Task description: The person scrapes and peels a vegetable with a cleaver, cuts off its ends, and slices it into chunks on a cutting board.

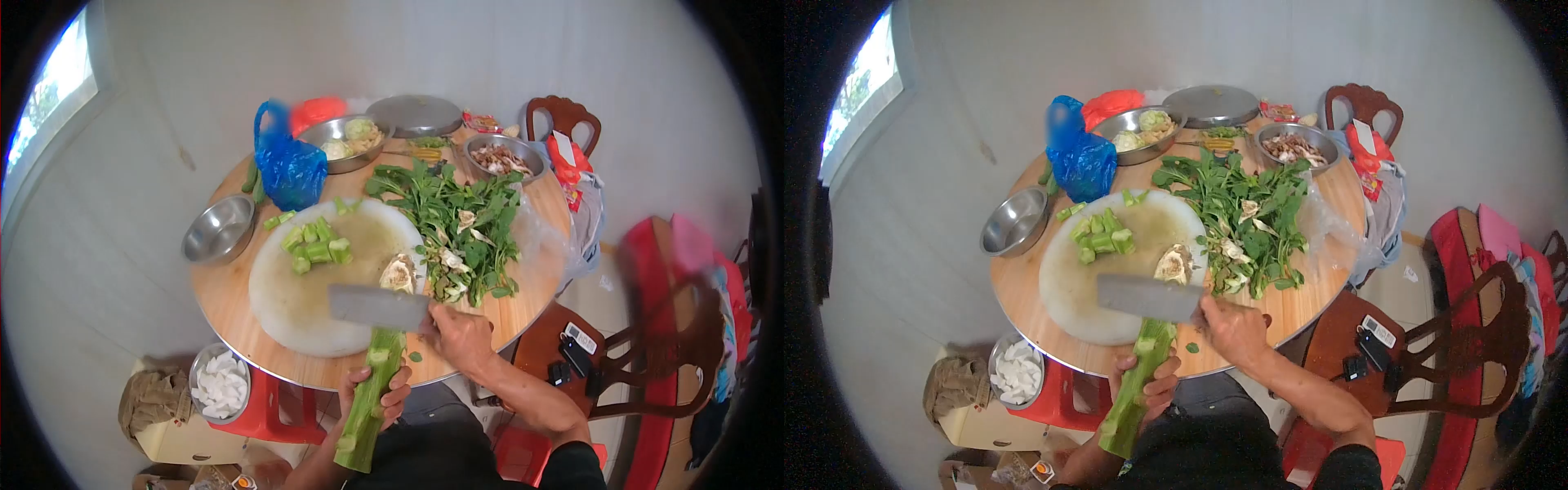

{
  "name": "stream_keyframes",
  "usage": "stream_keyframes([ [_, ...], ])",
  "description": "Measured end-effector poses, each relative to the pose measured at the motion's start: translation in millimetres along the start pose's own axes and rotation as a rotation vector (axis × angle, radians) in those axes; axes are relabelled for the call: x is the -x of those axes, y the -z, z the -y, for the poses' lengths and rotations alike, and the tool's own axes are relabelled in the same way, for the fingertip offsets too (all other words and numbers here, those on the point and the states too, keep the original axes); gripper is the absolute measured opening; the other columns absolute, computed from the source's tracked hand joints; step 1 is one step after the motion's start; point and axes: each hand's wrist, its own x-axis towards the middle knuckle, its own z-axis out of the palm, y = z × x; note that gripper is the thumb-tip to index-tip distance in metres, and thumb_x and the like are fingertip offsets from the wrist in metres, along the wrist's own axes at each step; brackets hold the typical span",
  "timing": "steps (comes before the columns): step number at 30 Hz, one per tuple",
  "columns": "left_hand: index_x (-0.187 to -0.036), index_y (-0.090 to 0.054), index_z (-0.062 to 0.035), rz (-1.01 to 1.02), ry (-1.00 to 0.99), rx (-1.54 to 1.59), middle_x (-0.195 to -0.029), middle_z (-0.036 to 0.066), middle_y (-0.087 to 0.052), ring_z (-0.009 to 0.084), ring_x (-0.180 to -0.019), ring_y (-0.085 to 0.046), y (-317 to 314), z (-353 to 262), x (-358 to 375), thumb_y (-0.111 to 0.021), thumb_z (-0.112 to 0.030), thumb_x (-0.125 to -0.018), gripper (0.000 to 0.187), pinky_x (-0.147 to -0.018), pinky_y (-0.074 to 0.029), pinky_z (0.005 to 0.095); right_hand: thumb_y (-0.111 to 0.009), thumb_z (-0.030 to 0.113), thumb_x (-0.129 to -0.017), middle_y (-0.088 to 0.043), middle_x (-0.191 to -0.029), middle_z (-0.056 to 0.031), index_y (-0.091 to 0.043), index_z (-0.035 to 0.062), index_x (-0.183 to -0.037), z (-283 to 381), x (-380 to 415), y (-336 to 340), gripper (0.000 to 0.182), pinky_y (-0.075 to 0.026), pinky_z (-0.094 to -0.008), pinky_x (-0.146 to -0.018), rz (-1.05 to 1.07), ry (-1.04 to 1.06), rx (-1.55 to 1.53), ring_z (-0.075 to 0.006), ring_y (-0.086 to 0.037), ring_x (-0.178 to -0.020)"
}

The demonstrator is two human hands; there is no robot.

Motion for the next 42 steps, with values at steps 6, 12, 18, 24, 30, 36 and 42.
stream_keyframes([
  [6,-0.137,-0.043,0.0101,-0.071,-0.007,-0.118,-0.094,0.012,-0.048,0.0176,-0.067,-0.053,-7.2,2.3,12.5,-0.061,-0.031,-0.093,0.062,-0.052,-0.051,0.0303,-0.077,0.014,-0.082,-0.069,-0.076,-0.0116,-0.058,0.0069,-0.098,-41.6,-24.1,8.5,0.026,-0.051,-0.0429,-0.049,0.214,-0.348,0.191,-0.0273,-0.069,-0.06],
  [12,-0.135,-0.045,0.0095,-0.045,0.051,-0.091,-0.095,0.012,-0.047,0.0193,-0.068,-0.053,-4.1,-3.4,0.3,-0.061,-0.032,-0.092,0.062,-0.05,-0.053,0.0334,-0.076,0.011,-0.08,-0.069,-0.078,-0.0109,-0.056,0.0054,-0.101,-8.5,-15.2,25.4,0.03,-0.052,-0.0428,-0.049,-0.033,-0.04,-0.02,-0.0301,-0.069,-0.062],
  [18,-0.135,-0.047,0.0074,-0.141,0.083,-0.271,-0.096,0.013,-0.047,0.0203,-0.069,-0.053,-3.7,0.9,7.9,-0.061,-0.033,-0.091,0.061,-0.051,-0.055,0.0335,-0.076,0.008,-0.079,-0.069,-0.077,-0.0113,-0.058,0.0056,-0.102,-25.2,-10.1,14.0,0.029,-0.052,-0.0428,-0.051,0.09,-0.075,0.042,-0.0313,-0.069,-0.062],
  [24,-0.135,-0.045,0.0067,-0.09,0.087,-0.24,-0.095,0.013,-0.047,0.0206,-0.068,-0.053,-3.1,0.1,1.2,-0.062,-0.033,-0.091,0.062,-0.051,-0.056,0.0348,-0.085,0.012,-0.073,-0.069,-0.075,-0.008,-0.061,0.0088,-0.101,-0.2,-4.4,26.8,0.037,-0.052,-0.0411,-0.05,0.009,0.065,-0.018,-0.025,-0.069,-0.059],
  [30,-0.135,-0.046,0.0066,0.001,0.082,-0.172,-0.095,0.012,-0.047,0.0201,-0.069,-0.053,1.2,-7.4,4.8,-0.063,-0.033,-0.091,0.062,-0.051,-0.055,0.0332,-0.075,0.01,-0.081,-0.069,-0.077,-0.0131,-0.056,0.0072,-0.094,-30.2,-4.9,18.3,0.024,-0.053,-0.0427,-0.051,0.034,-0.153,0.075,-0.0289,-0.068,-0.057],
  [36,-0.128,-0.047,0.0024,-0.024,0.122,-0.186,-0.095,0.012,-0.047,0.0202,-0.07,-0.053,-2.5,-0.9,4.4,-0.061,-0.033,-0.091,0.053,-0.056,-0.059,0.0352,-0.076,0.009,-0.082,-0.066,-0.067,-0.0186,-0.064,0.0035,-0.104,-11.5,-6.7,21.3,0.026,-0.052,-0.046,-0.051,-0.043,0.025,-0.021,-0.0349,-0.068,-0.059],
  [42,-0.125,-0.049,0.0023,-0.08,0.127,-0.565,-0.087,0.013,-0.052,0.0209,-0.063,-0.059,-25.6,-7.6,20.9,-0.066,-0.038,-0.086,0.058,-0.057,-0.06,0.0337,-0.068,0.006,-0.088,-0.064,-0.067,-0.0249,-0.062,0.0015,-0.099,-63.0,-31.1,26.3,0.013,-0.052,-0.0533,-0.06,0.068,-0.427,0.095,-0.0457,-0.067,-0.064],
])
